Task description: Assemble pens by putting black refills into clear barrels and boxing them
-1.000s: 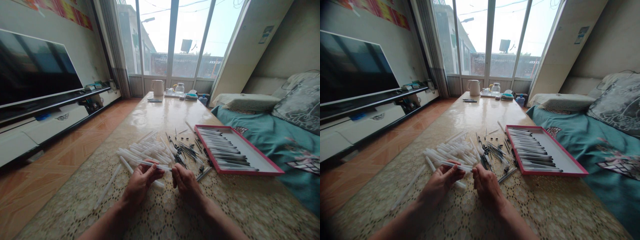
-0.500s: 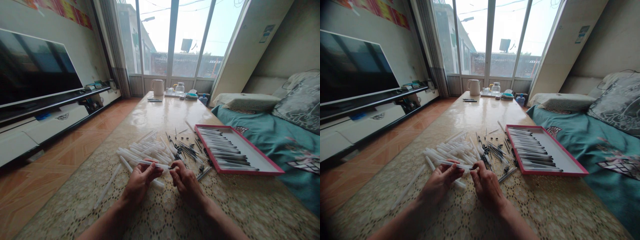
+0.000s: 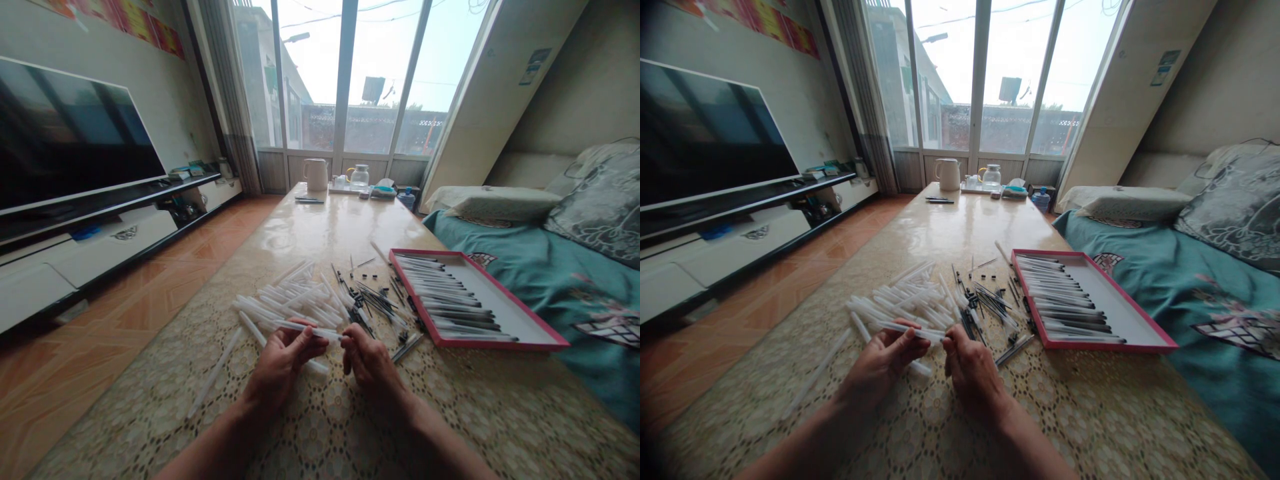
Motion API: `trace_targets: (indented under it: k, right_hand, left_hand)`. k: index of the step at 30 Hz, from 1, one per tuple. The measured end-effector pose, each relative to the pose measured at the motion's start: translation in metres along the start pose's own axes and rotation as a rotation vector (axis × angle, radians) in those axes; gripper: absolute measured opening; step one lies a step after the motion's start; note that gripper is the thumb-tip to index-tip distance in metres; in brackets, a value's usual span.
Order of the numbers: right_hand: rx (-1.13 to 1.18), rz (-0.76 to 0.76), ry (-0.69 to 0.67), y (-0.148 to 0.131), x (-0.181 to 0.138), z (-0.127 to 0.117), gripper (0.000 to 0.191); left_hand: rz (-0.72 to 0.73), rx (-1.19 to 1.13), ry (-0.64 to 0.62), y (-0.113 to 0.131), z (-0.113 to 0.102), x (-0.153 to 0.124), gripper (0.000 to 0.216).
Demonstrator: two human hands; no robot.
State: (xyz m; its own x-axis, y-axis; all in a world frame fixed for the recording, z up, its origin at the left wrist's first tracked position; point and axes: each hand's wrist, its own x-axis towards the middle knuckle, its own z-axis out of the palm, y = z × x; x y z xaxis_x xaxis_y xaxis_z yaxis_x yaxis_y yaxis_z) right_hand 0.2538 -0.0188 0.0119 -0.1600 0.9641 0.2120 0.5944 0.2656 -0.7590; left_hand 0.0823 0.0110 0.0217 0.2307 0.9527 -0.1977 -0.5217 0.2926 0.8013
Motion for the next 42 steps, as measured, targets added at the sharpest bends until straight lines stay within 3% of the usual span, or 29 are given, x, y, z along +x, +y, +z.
trace_targets:
  k: [15, 18, 22, 25, 28, 30, 34, 37, 42]
  right_hand:
    - [0.019, -0.044, 0.060, 0.001, 0.000, -0.001, 0.032]
    - [-0.018, -0.143, 0.135, -0.002, 0.000, 0.000, 0.022]
    - [-0.058, -0.253, 0.087, -0.001, 0.000, 0.004, 0.021]
    - [-0.058, -0.240, 0.148, 0.002, 0.001, 0.004, 0.023]
    - [-0.060, -0.135, 0.320, 0.006, 0.002, -0.001, 0.024]
    - [-0.071, -0.066, 0.386, 0.009, 0.003, -0.006, 0.025]
    - [-0.065, -0.027, 0.391, 0.011, 0.003, -0.010, 0.027]
    - [-0.054, -0.019, 0.367, 0.010, 0.003, -0.009, 0.027]
    - [-0.052, -0.008, 0.358, 0.009, 0.003, -0.009, 0.029]
  left_hand:
    - [0.056, 0.080, -0.044, 0.001, -0.001, 0.000, 0.025]
    - [0.134, 0.276, -0.075, 0.005, 0.001, -0.002, 0.021]
    - [0.233, 0.539, -0.150, 0.005, 0.002, -0.004, 0.019]
    - [0.392, 0.690, -0.057, 0.005, -0.005, -0.003, 0.025]
    - [0.578, 1.004, -0.003, 0.013, -0.014, -0.001, 0.012]
    - [0.617, 1.215, -0.072, 0.021, -0.019, -0.001, 0.008]
    - [0.602, 1.466, -0.268, 0.029, -0.025, 0.000, 0.015]
    - [0.586, 1.516, -0.359, 0.027, -0.025, -0.001, 0.020]
    - [0.580, 1.529, -0.387, 0.024, -0.025, -0.001, 0.019]
